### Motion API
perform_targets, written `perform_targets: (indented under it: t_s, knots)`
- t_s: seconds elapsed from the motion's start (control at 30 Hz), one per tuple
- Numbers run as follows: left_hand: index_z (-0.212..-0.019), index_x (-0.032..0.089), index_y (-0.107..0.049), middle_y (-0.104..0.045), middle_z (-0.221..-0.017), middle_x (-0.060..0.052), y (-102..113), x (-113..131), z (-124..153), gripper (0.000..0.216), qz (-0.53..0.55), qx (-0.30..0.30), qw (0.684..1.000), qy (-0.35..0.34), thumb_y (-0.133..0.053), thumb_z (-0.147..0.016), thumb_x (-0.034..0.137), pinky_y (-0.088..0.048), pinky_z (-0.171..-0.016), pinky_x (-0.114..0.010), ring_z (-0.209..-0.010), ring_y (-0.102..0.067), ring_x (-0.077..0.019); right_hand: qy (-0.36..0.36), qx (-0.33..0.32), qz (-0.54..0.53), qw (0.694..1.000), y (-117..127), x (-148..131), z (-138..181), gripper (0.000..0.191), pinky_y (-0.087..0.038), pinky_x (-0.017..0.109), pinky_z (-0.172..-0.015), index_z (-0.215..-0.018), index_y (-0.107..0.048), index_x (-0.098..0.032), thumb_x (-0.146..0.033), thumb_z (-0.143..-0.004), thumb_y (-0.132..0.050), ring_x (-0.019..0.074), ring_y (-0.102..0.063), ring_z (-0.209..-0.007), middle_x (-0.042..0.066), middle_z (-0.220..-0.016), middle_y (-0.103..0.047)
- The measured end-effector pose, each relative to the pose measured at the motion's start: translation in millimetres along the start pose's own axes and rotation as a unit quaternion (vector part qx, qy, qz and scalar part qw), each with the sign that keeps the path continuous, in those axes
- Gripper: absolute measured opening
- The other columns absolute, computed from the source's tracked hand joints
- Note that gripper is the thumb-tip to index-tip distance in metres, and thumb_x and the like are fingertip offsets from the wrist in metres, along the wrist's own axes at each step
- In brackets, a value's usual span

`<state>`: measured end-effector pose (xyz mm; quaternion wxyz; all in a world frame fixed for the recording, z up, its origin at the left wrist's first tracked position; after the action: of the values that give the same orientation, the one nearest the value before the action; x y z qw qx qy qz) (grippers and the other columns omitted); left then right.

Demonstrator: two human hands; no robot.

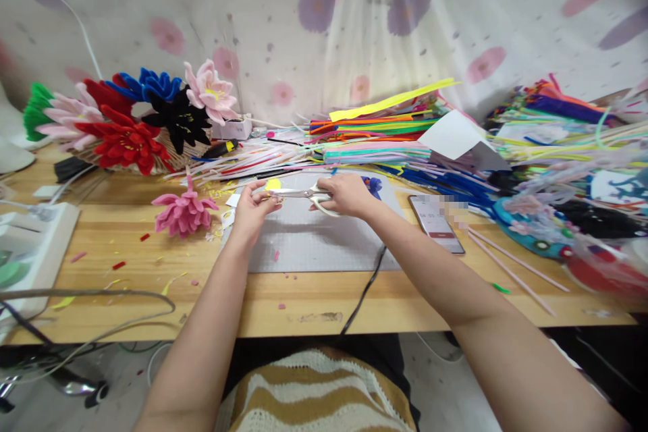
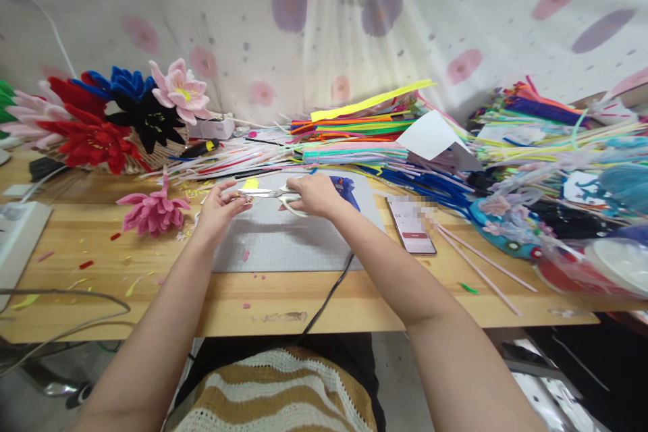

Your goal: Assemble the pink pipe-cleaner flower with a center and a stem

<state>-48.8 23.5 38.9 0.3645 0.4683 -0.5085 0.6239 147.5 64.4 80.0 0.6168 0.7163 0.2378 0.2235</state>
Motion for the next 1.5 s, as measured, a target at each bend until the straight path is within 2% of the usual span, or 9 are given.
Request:
perform_targets:
  t_s: [0.53, 0.8, 0.97, 1.23, 1.5]
  knots:
    - [-0.098, 0.018, -0.046, -0.063, -0.07, 0.002, 2, -6, -1, 0.054, -0.007, 0.005, 1.0, 0.004, -0.075, -0.053, 0.021, -0.052, -0.073, -0.035, -0.067, -0.063, -0.0133, -0.012, -0.014, 0.005, 1.0, -4, 2, 2, 0.056, -0.016, 0.026, -0.055, -0.092, -0.063, -0.021, -0.069, -0.078, -0.038, 0.0185, -0.059, -0.07, 0.007, -0.081, -0.069]
    - [-0.096, 0.018, -0.048, -0.061, -0.072, 0.003, 2, -3, 0, 0.053, -0.012, 0.013, 1.0, -0.007, -0.076, -0.05, 0.023, -0.053, -0.07, -0.034, -0.066, -0.063, -0.0127, -0.054, 0.011, -0.043, 0.998, -7, 6, 0, 0.055, -0.016, 0.025, -0.054, -0.087, -0.061, -0.021, -0.07, -0.077, -0.038, 0.016, -0.056, -0.064, 0.004, -0.076, -0.068]
    - [-0.096, 0.017, -0.047, -0.061, -0.077, 0.001, 2, -3, 2, 0.051, 0.003, 0.024, 1.0, -0.004, -0.075, -0.053, 0.02, -0.053, -0.074, -0.037, -0.069, -0.065, -0.0143, -0.063, 0.011, -0.056, 0.996, -7, 5, 1, 0.05, -0.018, 0.025, -0.055, -0.089, -0.061, -0.021, -0.066, -0.078, -0.042, 0.0158, -0.056, -0.066, 0.004, -0.08, -0.068]
    - [-0.091, 0.018, -0.043, -0.06, -0.071, 0.003, -2, -4, 2, 0.048, 0.055, 0.021, 0.998, -0.001, -0.073, -0.054, 0.014, -0.051, -0.081, -0.039, -0.071, -0.066, -0.0144, -0.033, 0.021, -0.035, 0.999, -7, -2, 6, 0.051, -0.018, 0.026, -0.055, -0.088, -0.06, -0.02, -0.067, -0.077, -0.042, 0.0169, -0.058, -0.071, 0.005, -0.081, -0.068]
    - [-0.088, 0.018, -0.045, -0.061, -0.072, 0.003, -2, -11, 1, 0.042, 0.096, 0.014, 0.995, 0.019, -0.073, -0.056, 0.011, -0.05, -0.084, -0.039, -0.072, -0.065, -0.0119, -0.026, 0.034, -0.023, 0.999, -9, -3, 5, 0.05, -0.018, 0.026, -0.056, -0.087, -0.06, -0.02, -0.066, -0.078, -0.043, 0.0176, -0.058, -0.072, 0.006, -0.082, -0.068]
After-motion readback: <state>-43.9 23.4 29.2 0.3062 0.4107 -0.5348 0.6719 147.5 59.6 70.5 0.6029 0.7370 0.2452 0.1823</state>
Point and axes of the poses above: each hand's wrist, its own z-axis away from the middle knuckle, its own y-axis out of the back of the hand, x = y × z, the point moved 4 cm from there along -z, towards the middle knuckle
